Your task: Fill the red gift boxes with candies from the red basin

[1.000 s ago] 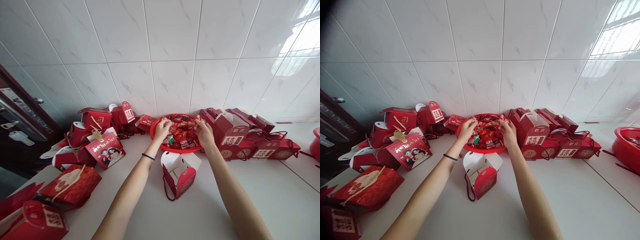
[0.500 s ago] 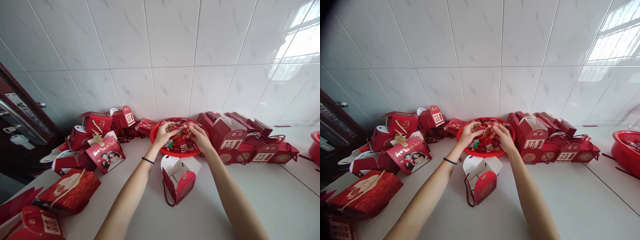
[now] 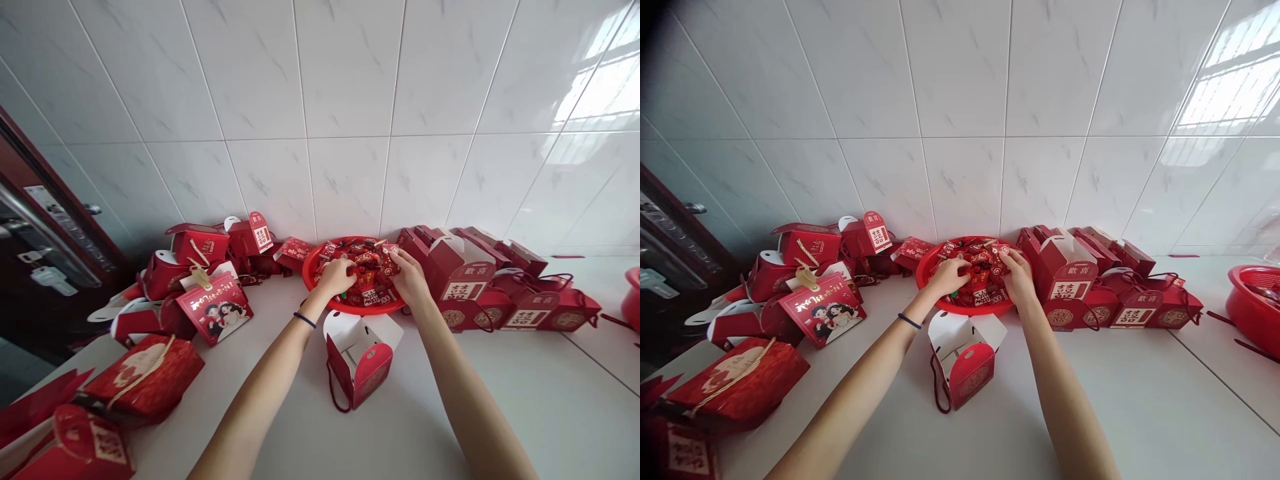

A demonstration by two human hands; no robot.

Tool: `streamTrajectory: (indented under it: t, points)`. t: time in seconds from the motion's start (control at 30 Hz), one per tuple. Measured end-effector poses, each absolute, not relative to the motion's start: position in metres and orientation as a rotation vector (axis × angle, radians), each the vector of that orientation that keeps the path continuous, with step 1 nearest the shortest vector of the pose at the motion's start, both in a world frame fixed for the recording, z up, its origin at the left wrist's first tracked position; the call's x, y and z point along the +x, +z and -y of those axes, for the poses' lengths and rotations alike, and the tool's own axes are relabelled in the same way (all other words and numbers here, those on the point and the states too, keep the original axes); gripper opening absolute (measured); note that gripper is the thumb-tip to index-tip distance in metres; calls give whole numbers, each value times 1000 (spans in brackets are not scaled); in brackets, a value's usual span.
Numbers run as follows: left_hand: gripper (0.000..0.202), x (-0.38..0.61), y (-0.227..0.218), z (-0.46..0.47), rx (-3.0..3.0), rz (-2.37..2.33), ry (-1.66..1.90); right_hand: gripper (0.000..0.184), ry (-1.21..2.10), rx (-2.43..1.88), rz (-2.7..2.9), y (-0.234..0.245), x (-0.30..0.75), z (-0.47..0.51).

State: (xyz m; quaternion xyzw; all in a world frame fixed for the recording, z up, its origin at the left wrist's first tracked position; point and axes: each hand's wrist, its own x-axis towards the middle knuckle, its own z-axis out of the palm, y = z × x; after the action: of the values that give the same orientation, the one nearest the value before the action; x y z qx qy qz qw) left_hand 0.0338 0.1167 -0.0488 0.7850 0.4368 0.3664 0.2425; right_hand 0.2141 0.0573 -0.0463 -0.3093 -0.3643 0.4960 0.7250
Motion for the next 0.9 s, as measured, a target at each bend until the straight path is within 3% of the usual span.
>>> streamTrajectory:
  t: [0.23, 0.7, 0.9]
  points:
    - [14, 31, -46, -117, 2033, -1082, 1170, 18, 1109, -611, 724, -47, 219, -60]
    - [22, 50, -45, -127, 1618, -804, 1431, 28, 1210, -612, 851, -47, 217, -60]
    - [29, 59, -45, -121, 1633, -715, 1323, 28, 1172, -622, 821, -47, 214, -59]
